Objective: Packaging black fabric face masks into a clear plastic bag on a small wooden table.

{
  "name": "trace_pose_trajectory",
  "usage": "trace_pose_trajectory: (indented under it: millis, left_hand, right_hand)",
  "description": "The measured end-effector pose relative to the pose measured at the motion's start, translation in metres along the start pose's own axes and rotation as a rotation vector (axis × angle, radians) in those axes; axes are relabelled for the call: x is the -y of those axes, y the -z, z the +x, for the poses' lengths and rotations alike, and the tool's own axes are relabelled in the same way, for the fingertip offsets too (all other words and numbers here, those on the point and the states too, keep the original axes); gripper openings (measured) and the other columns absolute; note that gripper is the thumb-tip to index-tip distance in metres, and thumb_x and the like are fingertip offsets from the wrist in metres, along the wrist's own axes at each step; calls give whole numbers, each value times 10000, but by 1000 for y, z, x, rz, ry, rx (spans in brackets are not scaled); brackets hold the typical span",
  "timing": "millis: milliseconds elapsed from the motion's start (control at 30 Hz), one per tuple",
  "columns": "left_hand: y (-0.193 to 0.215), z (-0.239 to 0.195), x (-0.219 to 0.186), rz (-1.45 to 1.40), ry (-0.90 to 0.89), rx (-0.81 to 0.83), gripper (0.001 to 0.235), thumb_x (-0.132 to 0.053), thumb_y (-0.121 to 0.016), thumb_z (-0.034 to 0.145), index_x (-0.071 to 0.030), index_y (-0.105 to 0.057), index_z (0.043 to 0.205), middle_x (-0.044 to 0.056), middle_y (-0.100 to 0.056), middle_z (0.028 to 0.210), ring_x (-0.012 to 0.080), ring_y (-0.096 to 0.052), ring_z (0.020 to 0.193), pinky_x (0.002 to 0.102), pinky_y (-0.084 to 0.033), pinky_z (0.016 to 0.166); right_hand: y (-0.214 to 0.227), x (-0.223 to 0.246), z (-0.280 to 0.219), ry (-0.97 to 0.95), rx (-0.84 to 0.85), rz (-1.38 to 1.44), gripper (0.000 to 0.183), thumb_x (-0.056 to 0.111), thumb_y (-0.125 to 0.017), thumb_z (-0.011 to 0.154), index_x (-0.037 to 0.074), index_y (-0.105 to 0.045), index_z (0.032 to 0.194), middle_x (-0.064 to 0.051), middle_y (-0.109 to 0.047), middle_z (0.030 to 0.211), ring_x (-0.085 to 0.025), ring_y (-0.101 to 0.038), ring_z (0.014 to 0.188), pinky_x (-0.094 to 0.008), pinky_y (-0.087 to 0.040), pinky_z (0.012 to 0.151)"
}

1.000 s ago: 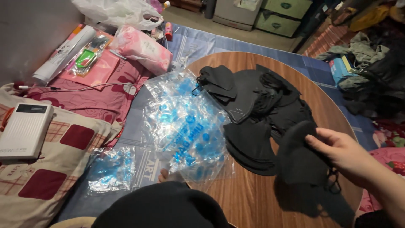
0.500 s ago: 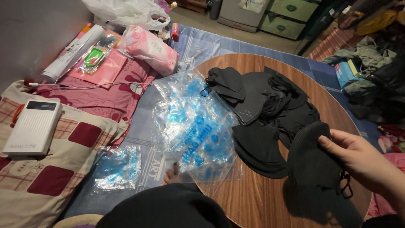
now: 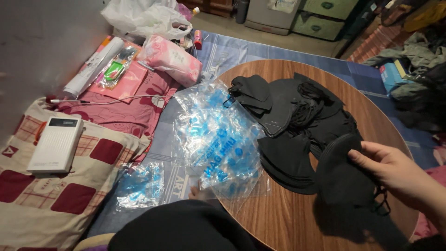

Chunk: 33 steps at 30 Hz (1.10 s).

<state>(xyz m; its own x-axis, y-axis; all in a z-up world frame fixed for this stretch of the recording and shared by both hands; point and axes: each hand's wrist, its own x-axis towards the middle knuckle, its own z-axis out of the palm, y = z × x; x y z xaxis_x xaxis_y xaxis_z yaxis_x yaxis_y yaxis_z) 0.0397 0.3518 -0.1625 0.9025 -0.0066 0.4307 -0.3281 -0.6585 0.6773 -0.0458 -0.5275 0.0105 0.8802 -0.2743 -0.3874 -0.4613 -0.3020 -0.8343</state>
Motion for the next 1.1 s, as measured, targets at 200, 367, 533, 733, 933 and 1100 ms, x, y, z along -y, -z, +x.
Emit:
trace_pose_trajectory:
  millis: [200,367,533,733,933,1100]
  left_hand:
    - [-114,45,-474,640,189,357,516,-576,-631,945,-451,-745,1432,-68,-812,1337,266,-764,1064,430,-524,872]
    - [-223,49,-614,-791,62,385,762,-473,-667,777,-117,-727,1448,5,-840,1262,67,-748,973,220,-605,790]
    - [-296,37,-661,-1206,587,237,535,-204,-595,957,-1,-735,1433,158,-821,1175,214,-780,1076,292,-597,845]
    - [-315,-5,-660,-688,797,313,457,-486,-616,942,-193,-842,1210,-53,-818,1166,99,-739,1114,296,-542,1019]
    - [-340,-14,-669,-818,833,648,664,-574,-658,823,-131,-813,1292,13,-802,1212,119,-722,1125,260,-532,980]
    - [-392,-34,-640,-1219,860,642,296,-357,-764,989,-131,-797,1178,18,-724,951,132,-648,802,258,-479,669]
  right_hand:
    - [16,-6,13,93,108,7,345,-11,-584,1097,-179,-768,1335,-331,-832,1223,-421,-737,1048,-504,-567,909]
    - [42,-17,38,221,265,2,293,40,-641,1066,-148,-798,1227,-296,-852,1042,-379,-772,869,-469,-610,742]
    - [57,-16,40,272,301,75,309,49,-653,1042,-133,-795,1248,-268,-843,1059,-351,-761,888,-453,-601,756]
    - [61,-8,22,183,331,63,311,27,-648,1033,-152,-803,1235,-332,-866,1044,-431,-798,853,-514,-632,725]
    - [62,-21,21,288,468,51,279,92,-686,1010,-112,-823,1141,-247,-890,1025,-327,-814,883,-432,-642,757]
    - [60,-33,21,213,428,171,381,132,-680,980,-119,-799,1241,-272,-860,1129,-370,-803,985,-481,-654,841]
